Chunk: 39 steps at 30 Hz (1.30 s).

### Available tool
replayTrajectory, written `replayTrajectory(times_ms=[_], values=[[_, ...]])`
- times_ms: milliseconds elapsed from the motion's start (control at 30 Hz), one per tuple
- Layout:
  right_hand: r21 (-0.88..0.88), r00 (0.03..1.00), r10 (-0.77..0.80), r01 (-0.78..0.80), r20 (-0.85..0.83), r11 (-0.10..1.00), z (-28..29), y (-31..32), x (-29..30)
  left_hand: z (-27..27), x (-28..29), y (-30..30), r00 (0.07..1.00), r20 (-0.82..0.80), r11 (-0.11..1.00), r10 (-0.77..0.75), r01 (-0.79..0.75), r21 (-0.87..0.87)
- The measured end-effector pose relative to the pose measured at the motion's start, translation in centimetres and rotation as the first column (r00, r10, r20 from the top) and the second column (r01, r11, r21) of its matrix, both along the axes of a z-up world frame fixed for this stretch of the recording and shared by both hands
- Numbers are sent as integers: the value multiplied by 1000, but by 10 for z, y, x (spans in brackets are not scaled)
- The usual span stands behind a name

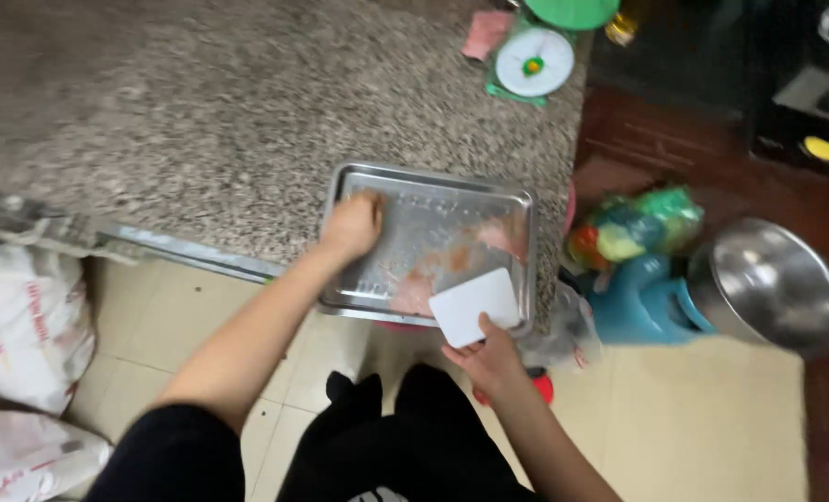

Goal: Cleaning residues off metal baking trays using a plastic scraper.

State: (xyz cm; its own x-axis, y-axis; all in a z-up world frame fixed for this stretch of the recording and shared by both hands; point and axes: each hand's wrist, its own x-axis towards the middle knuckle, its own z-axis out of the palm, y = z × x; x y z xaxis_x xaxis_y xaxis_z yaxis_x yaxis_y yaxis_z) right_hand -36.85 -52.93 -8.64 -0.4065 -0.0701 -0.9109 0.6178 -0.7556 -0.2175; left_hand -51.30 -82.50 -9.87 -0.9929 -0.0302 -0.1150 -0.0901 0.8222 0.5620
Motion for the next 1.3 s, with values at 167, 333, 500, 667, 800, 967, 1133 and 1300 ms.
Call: replayTrajectory(times_ms=[167, 333, 500, 667, 800, 967, 1133, 1300], values=[[129, 994, -74, 84, -75, 988, 15, -45, -2, -37, -106, -9, 958, -25, 949, -286, 280, -146], [308, 991, -65, 99, -120, 946, 22, -49, -17, -34, -133, -4, 944, 88, 942, -319, 326, -80], [619, 966, 48, 124, -253, 775, 69, -45, -84, 59, -70, -32, 934, 346, 982, -89, 24, 188], [716, 873, 305, 69, -381, 695, -2, -7, -224, 24, -3, -52, 838, 532, 602, 121, -488, 631], [819, 733, 641, -213, -227, 533, -18, -30, -328, 108, 28, -24, 698, 716, 306, 12, -684, 662], [841, 510, 805, -253, -303, 477, -41, -112, -400, 59, 58, -5, 679, 712, 158, -181, -694, 702], [862, 298, 924, -371, -241, 345, -71, -190, -424, 0, 67, 19, 648, 684, 43, -336, -714, 699], [943, 178, 982, -334, 56, 6, -87, -227, -418, -12, 57, 13, 612, 525, 43, -592, -626, 779]])
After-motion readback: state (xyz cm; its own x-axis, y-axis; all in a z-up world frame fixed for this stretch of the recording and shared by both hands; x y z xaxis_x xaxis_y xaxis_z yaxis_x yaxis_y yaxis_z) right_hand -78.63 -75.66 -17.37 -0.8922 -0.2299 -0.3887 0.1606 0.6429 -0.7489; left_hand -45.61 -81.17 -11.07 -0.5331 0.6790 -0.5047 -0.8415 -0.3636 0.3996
